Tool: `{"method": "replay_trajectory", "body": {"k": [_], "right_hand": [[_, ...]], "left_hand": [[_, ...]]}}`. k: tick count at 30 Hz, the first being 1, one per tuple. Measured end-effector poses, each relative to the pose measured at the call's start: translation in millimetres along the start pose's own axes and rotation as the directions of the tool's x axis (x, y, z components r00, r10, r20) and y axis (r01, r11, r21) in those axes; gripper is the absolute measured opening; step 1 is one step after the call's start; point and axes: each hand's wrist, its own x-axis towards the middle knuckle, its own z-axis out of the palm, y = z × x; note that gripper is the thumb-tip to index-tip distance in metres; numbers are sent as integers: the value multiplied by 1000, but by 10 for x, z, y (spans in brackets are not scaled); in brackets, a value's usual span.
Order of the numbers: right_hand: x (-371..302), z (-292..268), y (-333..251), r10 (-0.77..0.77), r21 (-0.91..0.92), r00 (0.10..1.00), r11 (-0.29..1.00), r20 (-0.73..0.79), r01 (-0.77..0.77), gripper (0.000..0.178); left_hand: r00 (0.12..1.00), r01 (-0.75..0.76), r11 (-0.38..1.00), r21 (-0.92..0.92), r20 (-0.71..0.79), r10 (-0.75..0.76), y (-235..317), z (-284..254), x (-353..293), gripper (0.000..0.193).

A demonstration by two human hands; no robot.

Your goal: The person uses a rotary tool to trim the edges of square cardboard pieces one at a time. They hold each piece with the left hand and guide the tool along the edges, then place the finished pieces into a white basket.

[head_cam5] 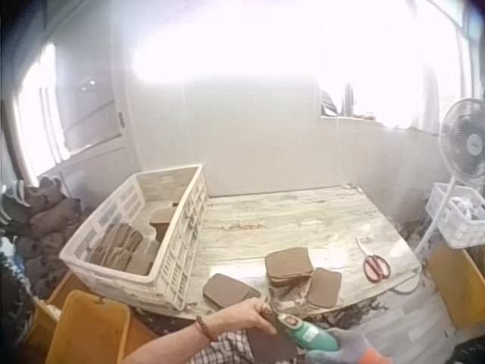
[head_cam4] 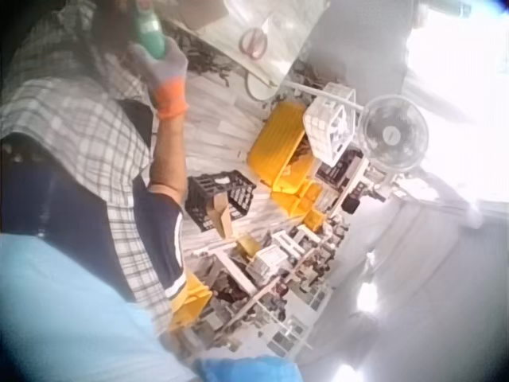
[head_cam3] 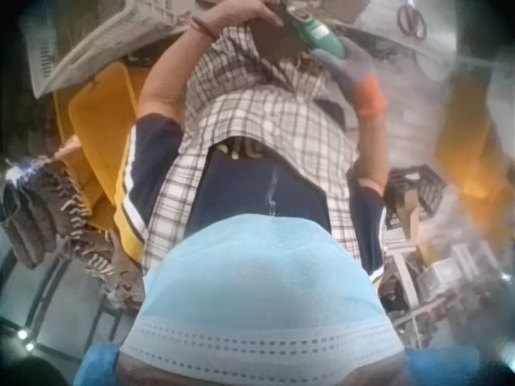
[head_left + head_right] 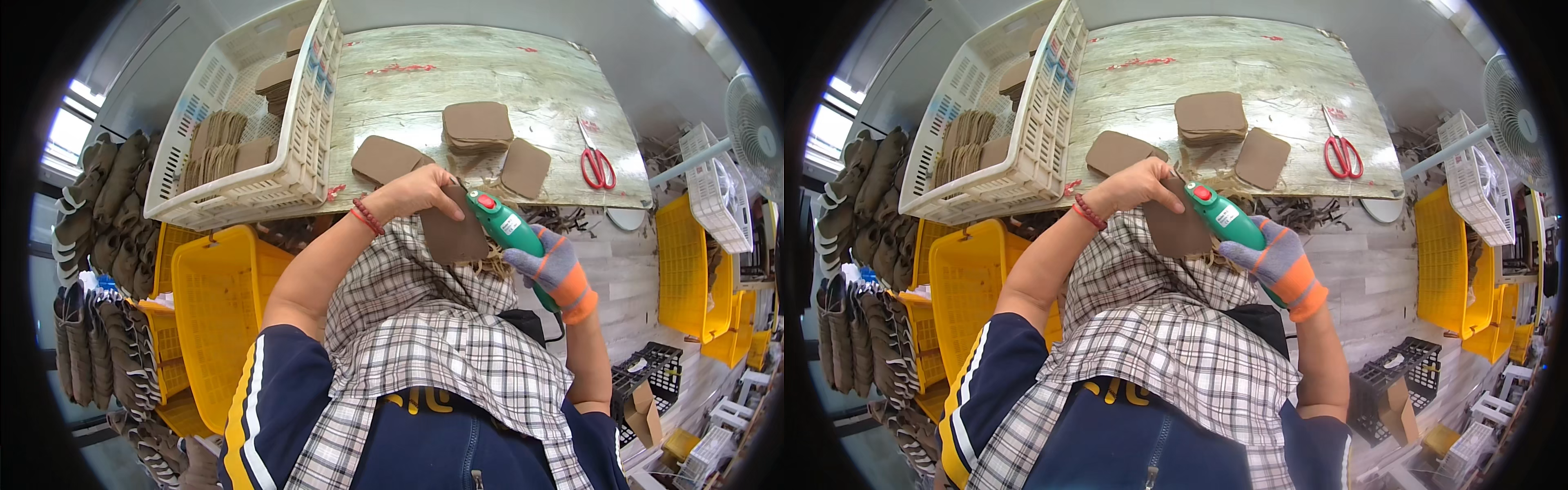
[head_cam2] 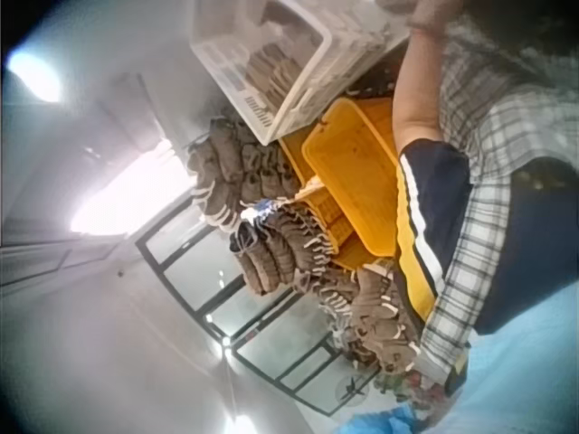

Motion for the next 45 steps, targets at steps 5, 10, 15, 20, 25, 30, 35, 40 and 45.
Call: {"method": "replay_trajectory", "body": {"k": [5, 10, 15, 20, 25, 30, 35, 40, 45], "right_hand": [[73, 102, 62, -58, 57, 998, 997, -30, 60, 44], [54, -83, 276, -35, 126, 990, 991, -134, 53, 42], [104, -128, 442, -10, 120, 973, 992, -229, 38, 45], [97, -106, 437, -25, 49, 960, 998, -278, 40, 47], [62, -166, 512, -31, 84, 945, 995, -327, 62, 44], [96, -209, 495, -38, 111, 938, 990, -346, 81, 40], [88, -147, 259, -106, 67, 910, 987, -400, 145, 38], [145, -73, 128, -166, -21, 882, 984, -440, 175, 40], [118, 16, -7, -144, 43, 879, 982, -454, 182, 42]], "left_hand": [[986, -62, 997, 45, -152, 69, -92, -207, -120, 30], [762, -87, 989, 117, -632, 142, -108, -1027, -349, 34], [518, 319, 254, 913, -393, 760, -136, -908, 279, 55], [743, 267, 312, 912, -401, 535, 155, -684, 1006, 57], [778, 232, 361, 903, -395, 489, 261, -656, 1122, 53], [677, 99, 495, 863, -423, 602, 333, -507, 1003, 39], [631, -541, 841, 10, -656, 414, 271, -355, 794, 18], [641, -766, 242, -596, -740, 205, 376, 264, 677, 29], [704, -691, -40, -722, -684, 192, 381, 485, 733, 37]]}}
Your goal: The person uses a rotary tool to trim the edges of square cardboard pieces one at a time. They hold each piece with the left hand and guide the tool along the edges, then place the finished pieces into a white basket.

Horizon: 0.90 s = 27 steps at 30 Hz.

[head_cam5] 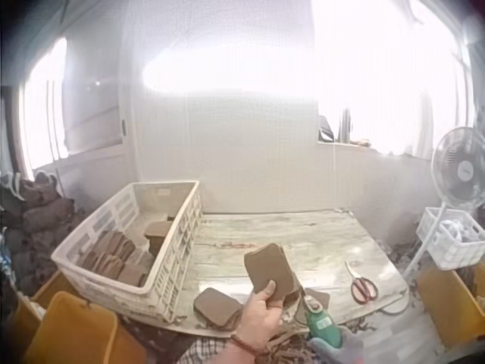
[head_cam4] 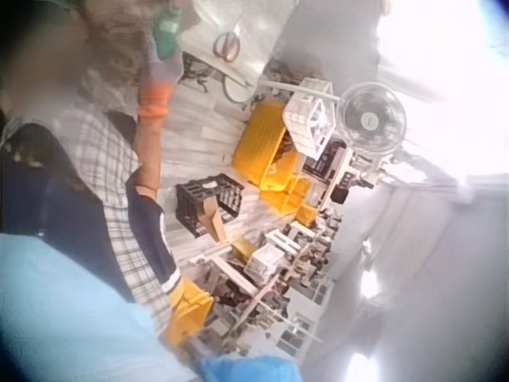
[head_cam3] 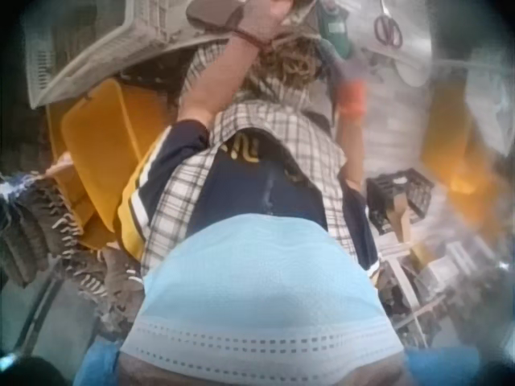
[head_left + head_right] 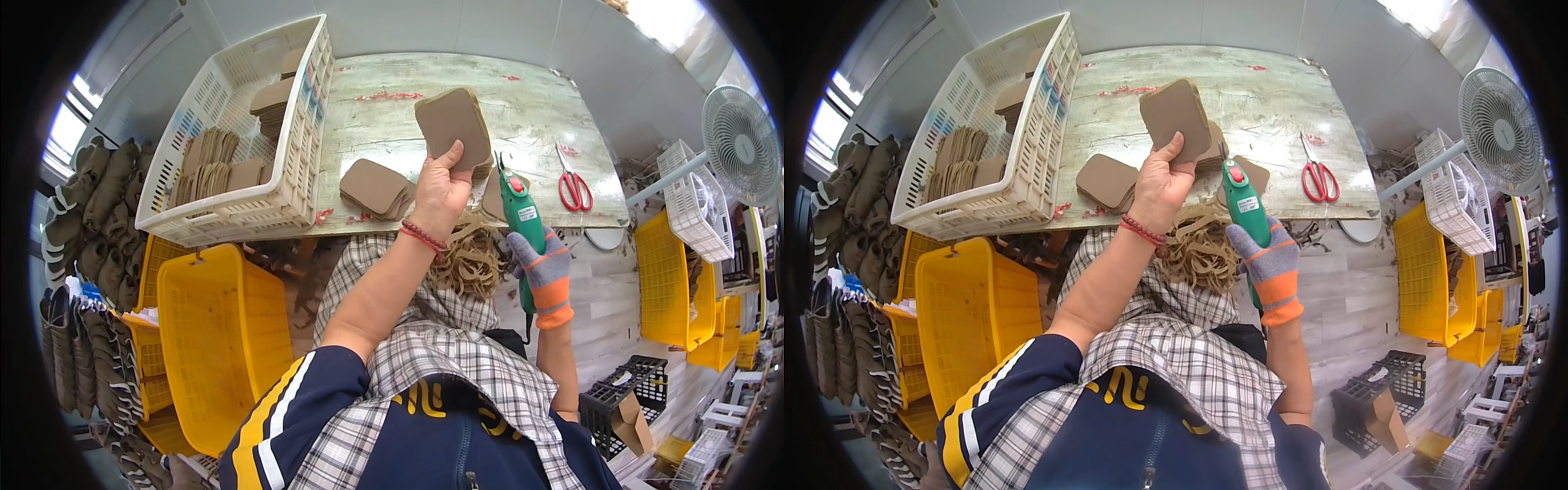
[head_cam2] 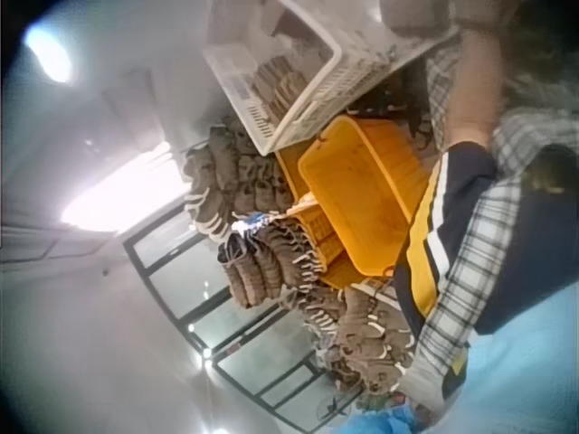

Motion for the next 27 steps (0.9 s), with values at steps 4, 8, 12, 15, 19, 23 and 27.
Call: {"method": "replay_trajectory", "body": {"k": [4, 8, 12, 15, 19, 23, 27], "right_hand": [[-26, 8, -22, -9, -13, 1000, 1000, -8, 9, 37], [-53, 26, -75, -17, -13, 1000, 1000, -20, 17, 28], [-25, 2, -70, -18, -30, 1000, 999, -3, 17, 34], [-14, -23, -46, -8, 20, 1000, 1000, 2, 8, 38], [-14, -24, -94, -4, 75, 1000, 997, 7, 3, 36], [-8, -34, -156, -17, 66, 1000, 998, -13, 18, 34], [12, -61, -212, -6, 65, 1000, 998, -17, 7, 33]], "left_hand": [[1000, 0, 999, -54, 22, 1, -65, 24, -31, 36], [1000, 19, 998, -65, 3, -18, -104, 16, -31, 36], [998, 55, 997, -62, 35, -53, -163, -55, -18, 38], [996, 72, 997, -36, 56, -70, -201, -75, -51, 36], [994, 93, 995, 29, 55, -95, -239, -157, -88, 37], [987, 137, 986, 92, 68, -144, -271, -174, -199, 35], [981, 145, 982, 124, 114, -159, -290, -191, -298, 33]]}}
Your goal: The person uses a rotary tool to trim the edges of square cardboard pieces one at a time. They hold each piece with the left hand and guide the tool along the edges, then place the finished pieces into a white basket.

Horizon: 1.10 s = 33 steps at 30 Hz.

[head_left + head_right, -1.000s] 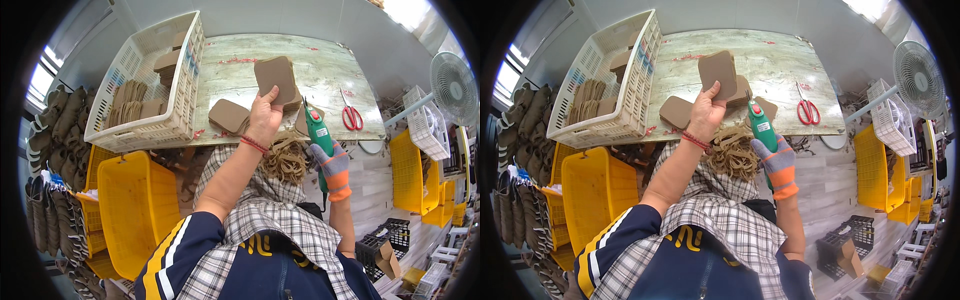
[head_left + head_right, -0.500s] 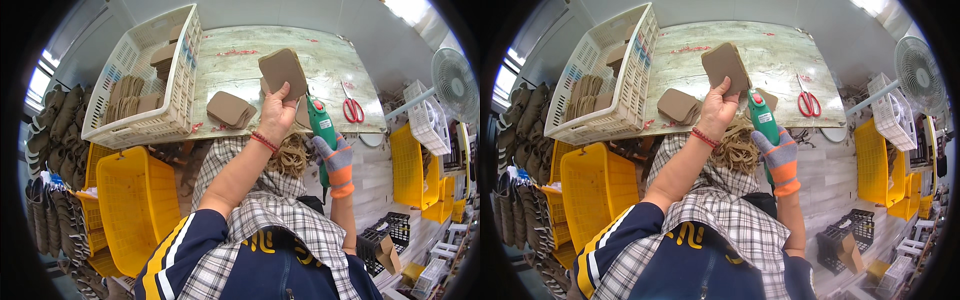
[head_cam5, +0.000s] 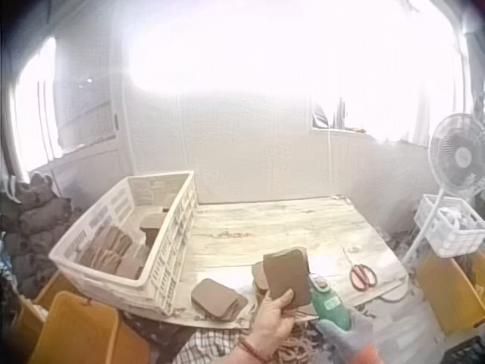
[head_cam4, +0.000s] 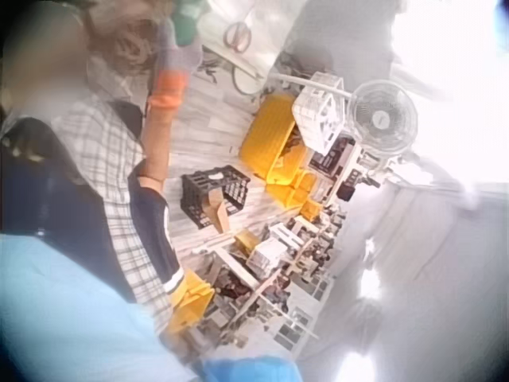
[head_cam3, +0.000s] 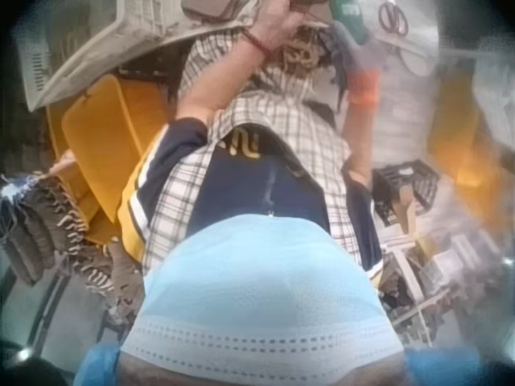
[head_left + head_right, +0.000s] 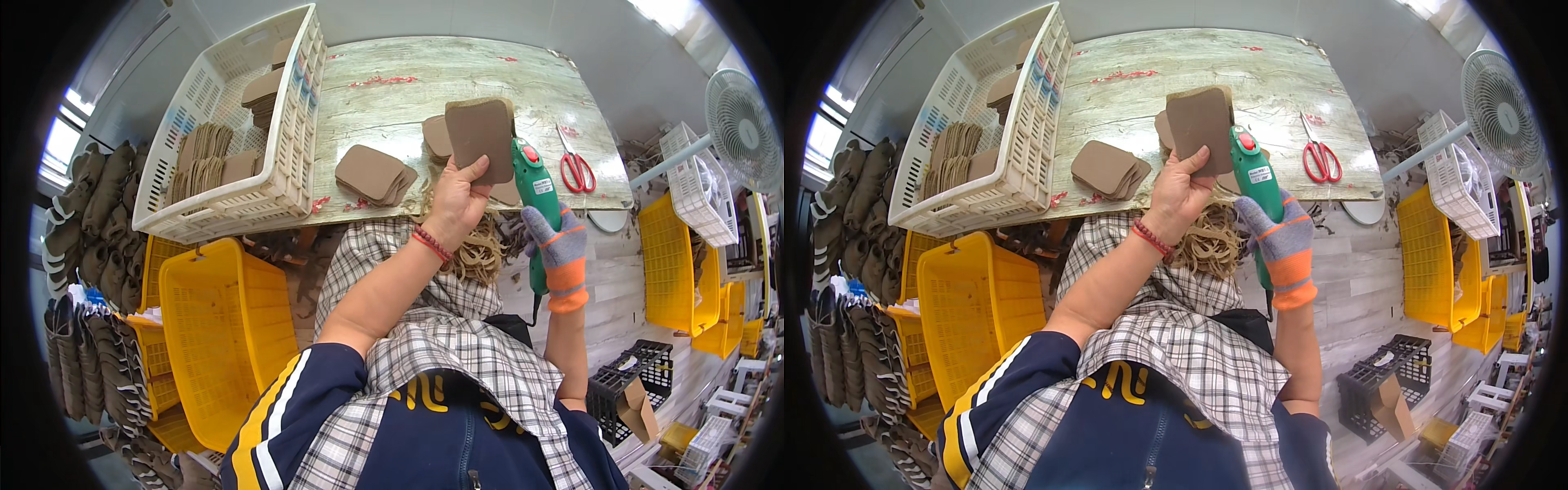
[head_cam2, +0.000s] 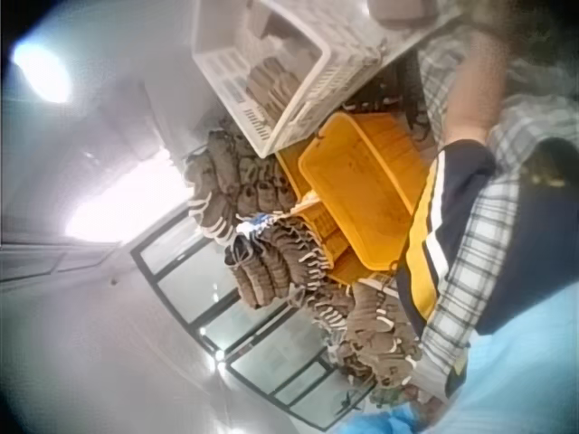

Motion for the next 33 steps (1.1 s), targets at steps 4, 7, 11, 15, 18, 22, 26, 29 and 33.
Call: {"method": "replay_trajectory", "body": {"k": [4, 7, 11, 15, 18, 22, 26, 29, 33], "right_hand": [[40, -47, 1, -34, 1, 999, 999, 2, 34, 31], [41, -90, -32, -35, 27, 999, 999, 25, 34, 31], [2, -144, -88, -31, -17, 999, 999, 36, 31, 27], [-41, -239, -78, -7, -113, 996, 994, 86, 17, 29], [-67, -328, -47, 32, -118, 990, 993, 136, -16, 33], [-123, -367, 16, 57, -162, 983, 986, 176, -28, 43], [-163, -322, 74, 63, -230, 979, 973, 194, -17, 47], [-153, -268, 127, 83, -224, 979, 974, 188, -39, 48], [-130, -203, 147, 67, -196, 982, 980, 178, -31, 47]], "left_hand": [[999, 32, 997, 71, 29, -35, -22, -69, -74, 30], [1000, 5, 989, 151, 26, -9, 5, -113, -87, 30], [996, -8, 954, 299, 84, -18, 174, -213, -47, 29], [994, -13, 868, 496, 103, -43, 457, -254, 25, 34], [985, 14, 786, 618, 128, -118, 689, -236, 51, 35], [969, 23, 600, 800, 130, -210, 941, -247, 89, 34], [961, 106, 516, 850, 46, -272, 1018, -274, 48, 35], [946, 180, 485, 856, -15, -323, 1014, -312, -16, 37], [914, 280, 459, 843, -88, -395, 953, -393, -79, 40]]}}
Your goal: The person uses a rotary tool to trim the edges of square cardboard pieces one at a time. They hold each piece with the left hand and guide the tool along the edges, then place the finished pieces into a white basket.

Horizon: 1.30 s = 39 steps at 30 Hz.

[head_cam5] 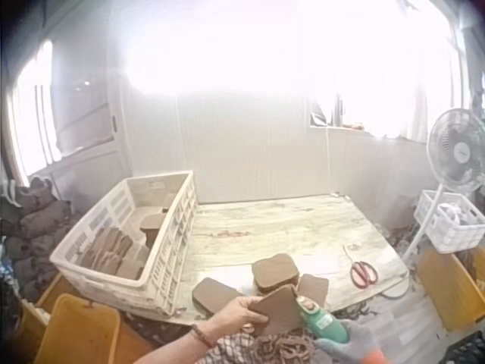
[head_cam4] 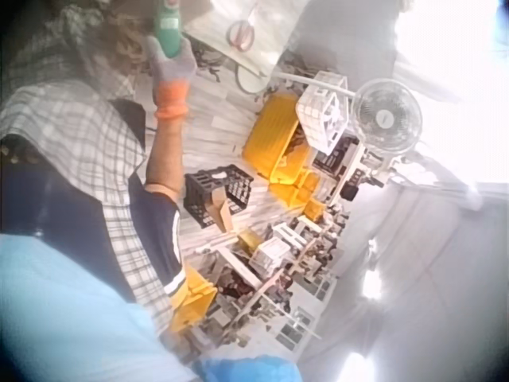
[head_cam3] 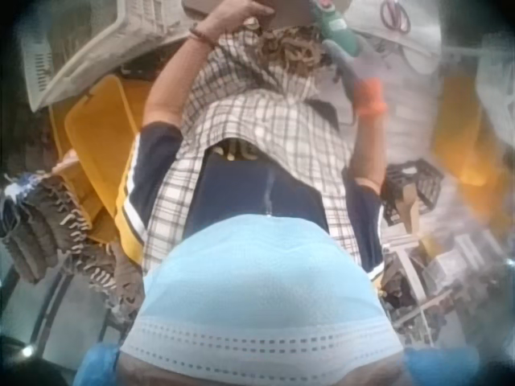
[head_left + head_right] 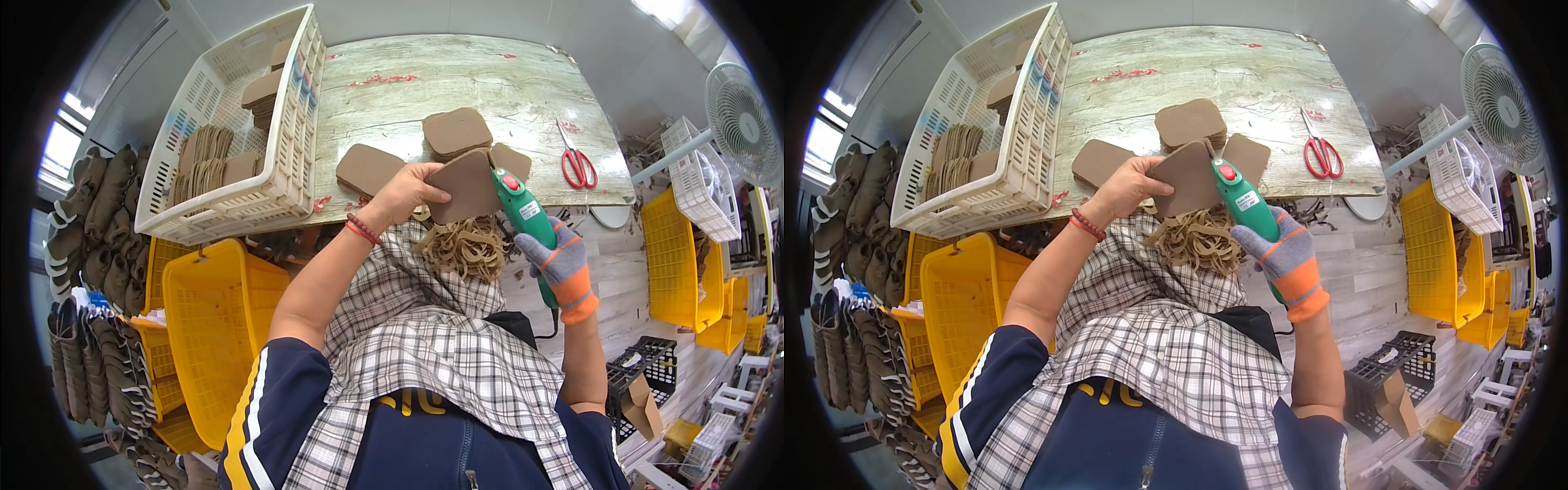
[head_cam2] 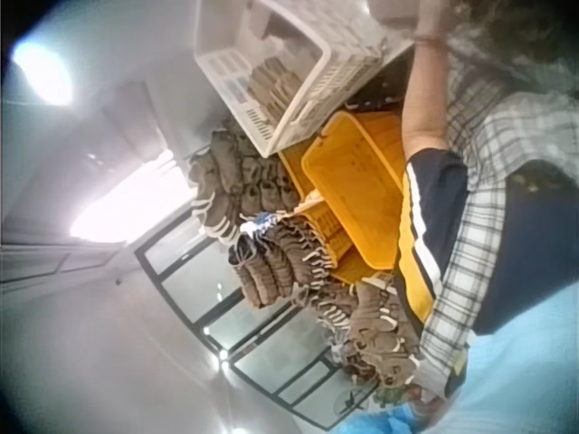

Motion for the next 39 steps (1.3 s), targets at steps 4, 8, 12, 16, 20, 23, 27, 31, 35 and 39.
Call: {"method": "replay_trajectory", "body": {"k": [4, 8, 12, 16, 20, 23, 27, 31, 35, 39], "right_hand": [[27, 34, -27, 10, 45, 1000, 999, 8, -10, 46], [46, 6, 24, 65, 102, 996, 992, 60, -71, 45], [35, -13, 39, 78, 112, 990, 990, 113, -91, 44], [18, -25, 16, 93, 99, 982, 989, 164, -110, 45], [-1, -13, 16, 101, 96, 976, 988, 191, -121, 46], [4, -21, 54, 123, 52, 970, 989, 209, -137, 46], [1, 0, 45, 139, 34, 964, 988, 225, -151, 47], [6, 35, 12, 135, -3, 965, 990, 224, -138, 47], [17, 73, 32, 111, -6, 966, 994, 233, -113, 46], [42, 113, 13, 116, 3, 962, 993, 248, -120, 43]], "left_hand": [[999, 38, 999, 30, 21, -39, 39, 15, -75, 41], [999, -31, 980, 195, 32, 25, 146, -90, -96, 34], [985, -124, 949, 291, -78, 153, 239, -183, -139, 22], [958, -205, 974, 98, -183, 220, 285, -182, -177, 15], [960, -200, 980, 15, -199, 200, 330, -196, -192, 16], [963, -184, 982, 40, -194, 188, 337, -200, -194, 17], [973, -140, 987, 72, -176, 151, 330, -193, -196, 18], [985, -104, 993, 50, -133, 109, 289, -159, -187, 18], [993, -62, 996, 66, -101, 68, 251, -119, -185, 18], [998, -10, 995, 98, -57, 16, 234, -87, -188, 19]]}}
